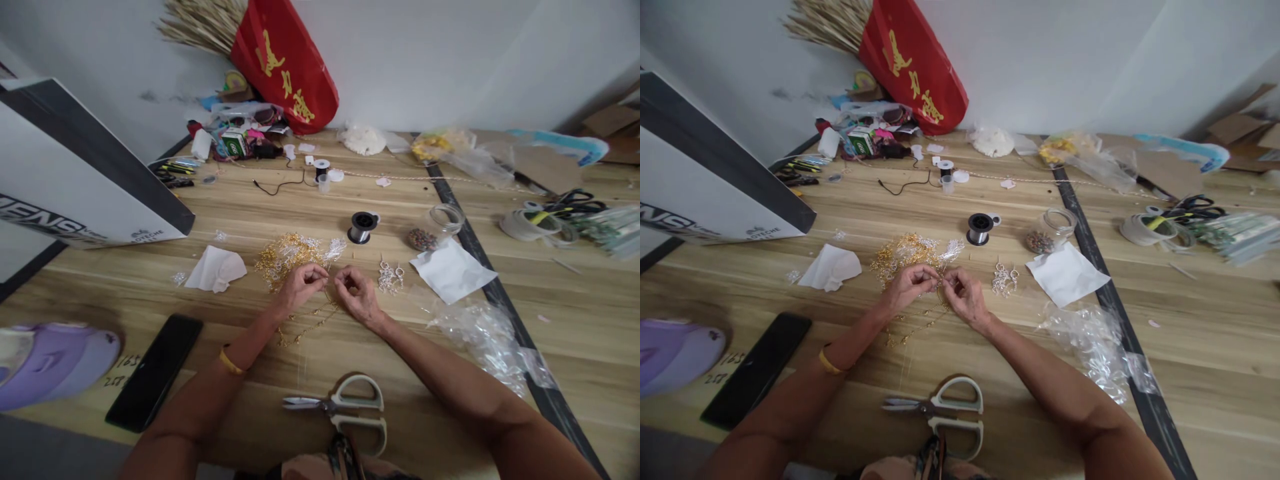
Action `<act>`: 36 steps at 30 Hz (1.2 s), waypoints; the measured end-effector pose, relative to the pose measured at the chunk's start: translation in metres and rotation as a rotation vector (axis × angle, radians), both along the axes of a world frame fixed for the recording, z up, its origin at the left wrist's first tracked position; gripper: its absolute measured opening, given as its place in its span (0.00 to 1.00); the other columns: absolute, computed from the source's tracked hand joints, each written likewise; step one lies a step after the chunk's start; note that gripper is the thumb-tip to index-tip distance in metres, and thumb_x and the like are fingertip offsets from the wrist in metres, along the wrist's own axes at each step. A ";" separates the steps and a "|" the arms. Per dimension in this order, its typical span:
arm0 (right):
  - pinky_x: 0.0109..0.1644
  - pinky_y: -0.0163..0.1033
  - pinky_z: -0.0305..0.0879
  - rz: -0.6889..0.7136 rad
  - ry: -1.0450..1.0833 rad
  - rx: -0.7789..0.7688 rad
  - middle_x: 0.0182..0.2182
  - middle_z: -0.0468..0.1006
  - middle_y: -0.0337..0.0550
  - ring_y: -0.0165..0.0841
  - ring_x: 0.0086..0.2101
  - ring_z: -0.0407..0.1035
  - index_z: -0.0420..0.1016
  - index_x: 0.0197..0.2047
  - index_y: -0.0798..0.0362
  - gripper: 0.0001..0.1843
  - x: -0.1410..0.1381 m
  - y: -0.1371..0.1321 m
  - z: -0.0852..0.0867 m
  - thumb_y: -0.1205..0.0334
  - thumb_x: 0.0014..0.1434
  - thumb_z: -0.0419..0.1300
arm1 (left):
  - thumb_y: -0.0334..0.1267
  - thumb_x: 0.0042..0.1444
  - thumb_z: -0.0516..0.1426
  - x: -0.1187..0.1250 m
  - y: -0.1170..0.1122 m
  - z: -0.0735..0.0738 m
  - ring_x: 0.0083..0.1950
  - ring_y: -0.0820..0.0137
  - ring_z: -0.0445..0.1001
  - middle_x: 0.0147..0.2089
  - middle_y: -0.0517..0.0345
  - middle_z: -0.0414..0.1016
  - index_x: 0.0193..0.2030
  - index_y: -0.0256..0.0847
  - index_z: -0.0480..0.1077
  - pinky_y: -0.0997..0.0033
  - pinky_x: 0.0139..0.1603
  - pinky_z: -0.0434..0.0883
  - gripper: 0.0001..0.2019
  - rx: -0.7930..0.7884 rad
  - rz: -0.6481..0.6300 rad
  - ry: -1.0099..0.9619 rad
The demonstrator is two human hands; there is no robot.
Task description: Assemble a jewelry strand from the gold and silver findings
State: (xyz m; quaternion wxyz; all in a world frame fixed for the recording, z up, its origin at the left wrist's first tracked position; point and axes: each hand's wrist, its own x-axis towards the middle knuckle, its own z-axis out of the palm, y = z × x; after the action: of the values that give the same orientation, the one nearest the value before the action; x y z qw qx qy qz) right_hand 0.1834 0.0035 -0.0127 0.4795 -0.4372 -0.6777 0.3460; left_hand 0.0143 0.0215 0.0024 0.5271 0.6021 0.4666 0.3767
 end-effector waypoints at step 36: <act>0.25 0.33 0.59 0.016 -0.052 0.031 0.21 0.67 0.36 0.27 0.22 0.61 0.67 0.30 0.53 0.06 0.000 -0.001 -0.001 0.62 0.58 0.55 | 0.35 0.49 0.58 0.000 -0.001 -0.001 0.25 0.75 0.67 0.23 0.61 0.69 0.34 0.35 0.71 0.77 0.27 0.64 0.06 0.106 0.019 0.128</act>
State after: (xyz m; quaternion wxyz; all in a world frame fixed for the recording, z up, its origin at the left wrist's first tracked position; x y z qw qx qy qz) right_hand 0.1834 0.0023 -0.0139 0.4655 -0.4331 -0.6987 0.3279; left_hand 0.0142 0.0208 0.0018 0.4600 0.6475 0.4844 0.3667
